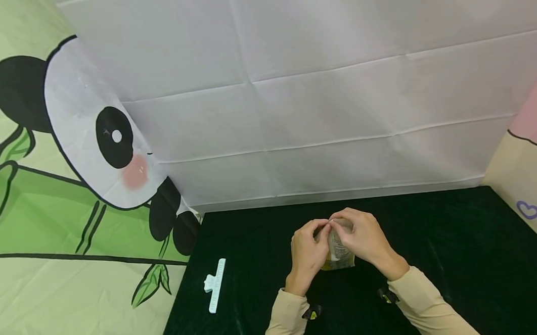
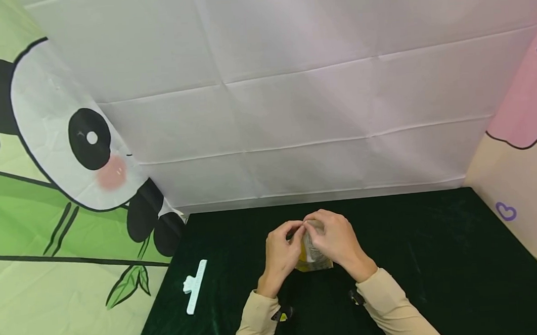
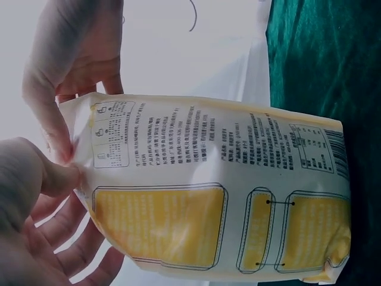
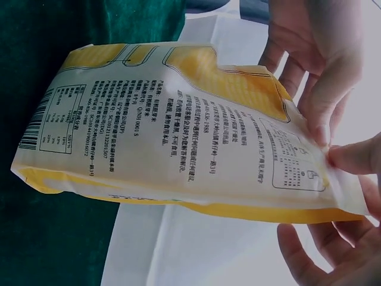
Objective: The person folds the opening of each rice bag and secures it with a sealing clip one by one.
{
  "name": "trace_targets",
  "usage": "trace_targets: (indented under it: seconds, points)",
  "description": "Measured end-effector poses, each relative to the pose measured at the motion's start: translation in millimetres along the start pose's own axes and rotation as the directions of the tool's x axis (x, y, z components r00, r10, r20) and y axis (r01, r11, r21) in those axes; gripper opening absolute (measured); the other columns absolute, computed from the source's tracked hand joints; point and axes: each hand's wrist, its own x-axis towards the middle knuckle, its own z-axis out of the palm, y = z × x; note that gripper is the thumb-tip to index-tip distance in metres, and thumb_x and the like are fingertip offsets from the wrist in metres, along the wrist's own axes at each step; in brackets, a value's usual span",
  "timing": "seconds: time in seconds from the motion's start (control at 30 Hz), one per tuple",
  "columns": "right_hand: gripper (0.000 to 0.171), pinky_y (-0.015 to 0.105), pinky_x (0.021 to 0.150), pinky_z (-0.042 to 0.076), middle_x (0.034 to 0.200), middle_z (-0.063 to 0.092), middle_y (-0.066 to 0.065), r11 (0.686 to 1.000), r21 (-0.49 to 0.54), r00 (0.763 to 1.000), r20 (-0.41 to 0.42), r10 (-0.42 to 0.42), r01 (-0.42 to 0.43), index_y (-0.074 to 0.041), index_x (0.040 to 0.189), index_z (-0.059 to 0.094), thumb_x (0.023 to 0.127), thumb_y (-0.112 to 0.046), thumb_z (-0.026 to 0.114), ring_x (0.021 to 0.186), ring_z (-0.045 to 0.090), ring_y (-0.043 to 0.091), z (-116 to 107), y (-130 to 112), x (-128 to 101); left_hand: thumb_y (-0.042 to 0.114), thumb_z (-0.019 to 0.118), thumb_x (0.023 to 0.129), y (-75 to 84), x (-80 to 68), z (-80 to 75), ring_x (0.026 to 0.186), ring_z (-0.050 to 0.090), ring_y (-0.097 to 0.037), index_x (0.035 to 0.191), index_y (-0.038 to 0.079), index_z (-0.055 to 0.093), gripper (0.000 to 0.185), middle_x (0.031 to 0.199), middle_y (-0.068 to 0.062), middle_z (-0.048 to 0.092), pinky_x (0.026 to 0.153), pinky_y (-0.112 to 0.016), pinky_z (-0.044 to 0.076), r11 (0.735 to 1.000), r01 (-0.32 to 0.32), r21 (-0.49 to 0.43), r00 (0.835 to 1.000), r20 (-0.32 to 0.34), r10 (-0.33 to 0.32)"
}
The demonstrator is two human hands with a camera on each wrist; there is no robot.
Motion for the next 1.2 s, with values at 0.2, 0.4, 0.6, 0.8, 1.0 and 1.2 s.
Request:
trace_targets:
  seconds: [0.2, 0.4, 0.6, 0.8, 1.0, 1.2]
  points:
    - [0.009, 0.050, 0.081, 0.064, 0.105, 0.079, 0.007, 0.999, -0.045, 1.000, -0.010, -0.013, 0.012, -0.009, 0.105, 0.080, 0.098, -0.009, 0.074, 0.093, 0.076, 0.028, 0.5, -3.7, -0.8, 0.022, 0.067, 0.106, -1.0, -1.4, -2.5, 0.095, 0.077, -0.016, 0.113, 0.012, 0.080, 0.018, 0.109, -0.004, 0.082, 0.081, -0.036, 0.064, 0.999, 0.022, -0.023, 1.000, 0.002, -0.022]
    - [0.010, 0.050, 0.080, 0.063, 0.104, 0.079, 0.007, 0.995, -0.094, 0.999, -0.012, -0.043, 0.042, -0.009, 0.105, 0.080, 0.096, -0.010, 0.077, 0.093, 0.075, 0.028, 1.7, -5.2, 0.1, 0.021, 0.069, 0.105, -2.1, 0.0, -2.6, 0.097, 0.078, -0.020, 0.111, 0.011, 0.080, 0.016, 0.107, -0.003, 0.083, 0.083, -0.035, 0.064, 0.998, 0.042, -0.039, 0.999, -0.005, -0.042]
    - [0.011, 0.051, 0.081, 0.063, 0.104, 0.079, 0.008, 0.993, -0.116, 0.999, -0.016, -0.035, 0.033, -0.008, 0.104, 0.080, 0.094, -0.012, 0.080, 0.094, 0.075, 0.029, 2.1, -6.5, -0.5, 0.020, 0.068, 0.105, -2.4, -0.6, -2.1, 0.097, 0.078, -0.018, 0.111, 0.011, 0.081, 0.016, 0.106, -0.003, 0.083, 0.085, -0.044, 0.064, 0.999, 0.035, -0.036, 0.999, -0.008, -0.035]
    - [0.014, 0.049, 0.081, 0.064, 0.101, 0.078, 0.007, 0.984, -0.164, 0.996, -0.028, -0.081, 0.075, -0.007, 0.104, 0.079, 0.091, -0.012, 0.083, 0.093, 0.074, 0.027, 1.4, -9.9, -1.2, 0.020, 0.068, 0.105, -2.9, -1.2, -2.3, 0.099, 0.078, -0.017, 0.111, 0.012, 0.080, 0.016, 0.106, -0.003, 0.082, 0.089, -0.047, 0.064, 0.998, 0.038, -0.047, 0.999, -0.008, -0.038]
    - [0.013, 0.046, 0.077, 0.064, 0.097, 0.077, 0.007, 0.970, -0.216, 0.992, -0.044, -0.122, 0.109, -0.007, 0.101, 0.080, 0.088, -0.010, 0.085, 0.090, 0.073, 0.025, 3.1, -10.3, -1.3, 0.020, 0.068, 0.105, -3.0, -2.7, -3.2, 0.100, 0.077, -0.020, 0.112, 0.012, 0.080, 0.016, 0.108, -0.003, 0.082, 0.090, -0.045, 0.064, 0.996, 0.054, -0.074, 0.999, 0.006, -0.054]
    - [0.014, 0.046, 0.076, 0.063, 0.098, 0.078, 0.009, 0.953, -0.270, 0.987, -0.044, -0.156, 0.139, -0.006, 0.102, 0.080, 0.089, -0.012, 0.083, 0.088, 0.073, 0.027, 3.7, -10.7, -0.7, 0.020, 0.069, 0.105, -4.5, -3.5, -2.8, 0.100, 0.077, -0.020, 0.110, 0.013, 0.080, 0.014, 0.106, -0.002, 0.082, 0.091, -0.046, 0.063, 0.995, 0.049, -0.090, 0.999, -0.006, -0.049]
